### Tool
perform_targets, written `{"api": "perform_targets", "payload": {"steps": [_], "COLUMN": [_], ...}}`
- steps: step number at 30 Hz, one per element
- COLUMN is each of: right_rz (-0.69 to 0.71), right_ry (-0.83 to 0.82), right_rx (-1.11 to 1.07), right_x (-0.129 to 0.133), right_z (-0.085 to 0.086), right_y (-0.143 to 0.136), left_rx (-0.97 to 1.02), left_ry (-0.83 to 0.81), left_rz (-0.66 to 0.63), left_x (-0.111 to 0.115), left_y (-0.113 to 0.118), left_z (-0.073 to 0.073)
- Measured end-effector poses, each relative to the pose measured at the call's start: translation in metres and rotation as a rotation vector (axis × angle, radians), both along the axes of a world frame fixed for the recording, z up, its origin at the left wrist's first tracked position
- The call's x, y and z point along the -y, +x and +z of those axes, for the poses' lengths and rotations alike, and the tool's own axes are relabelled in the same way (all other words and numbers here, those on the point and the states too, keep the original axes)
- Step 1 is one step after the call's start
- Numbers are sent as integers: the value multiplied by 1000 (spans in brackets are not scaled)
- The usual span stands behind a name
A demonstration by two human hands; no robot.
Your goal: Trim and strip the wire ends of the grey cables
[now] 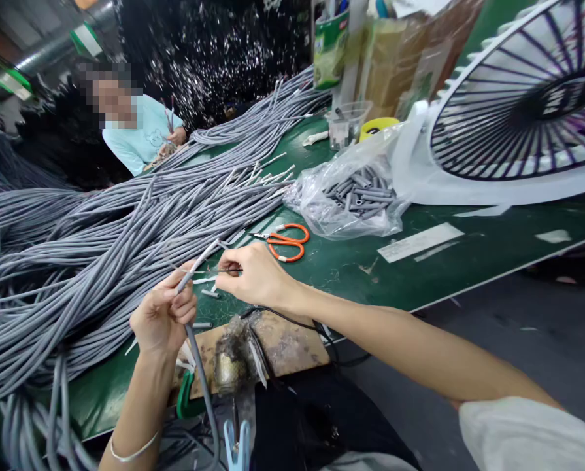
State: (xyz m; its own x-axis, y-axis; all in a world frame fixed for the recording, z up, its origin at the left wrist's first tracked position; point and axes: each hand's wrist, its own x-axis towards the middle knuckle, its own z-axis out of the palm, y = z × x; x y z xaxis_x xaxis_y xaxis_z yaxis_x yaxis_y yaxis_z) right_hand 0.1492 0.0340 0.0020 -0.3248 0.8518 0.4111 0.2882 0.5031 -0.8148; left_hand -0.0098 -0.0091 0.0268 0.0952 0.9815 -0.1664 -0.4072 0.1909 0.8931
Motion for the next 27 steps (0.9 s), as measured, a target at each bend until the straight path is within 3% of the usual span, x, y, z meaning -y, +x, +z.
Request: {"api": "perform_targets", "payload": {"steps": [4,8,15,20,24,27], "right_rz": [20,-66,-121,-53,-39,85], "right_ry": [-56,-67,94,133,12,-155], "right_rx": [67,170,-256,-303,-264,-253], "right_x": [-3,-10,-7,1,0,-2], "right_z": [1,-2,4,5,5,4], "right_y": [3,10,13,11,11,9], "left_rx": [37,85,-24,-46,-34,-39], "left_ry": [61,200,108,82,119,150], "left_rz": [119,251,137,71,35,13], "left_x": [1,0,-2,-4,-4,-3], "left_y": [-3,-10,-2,4,6,7], "left_z": [-1,0,-4,-9,-12,-15]}}
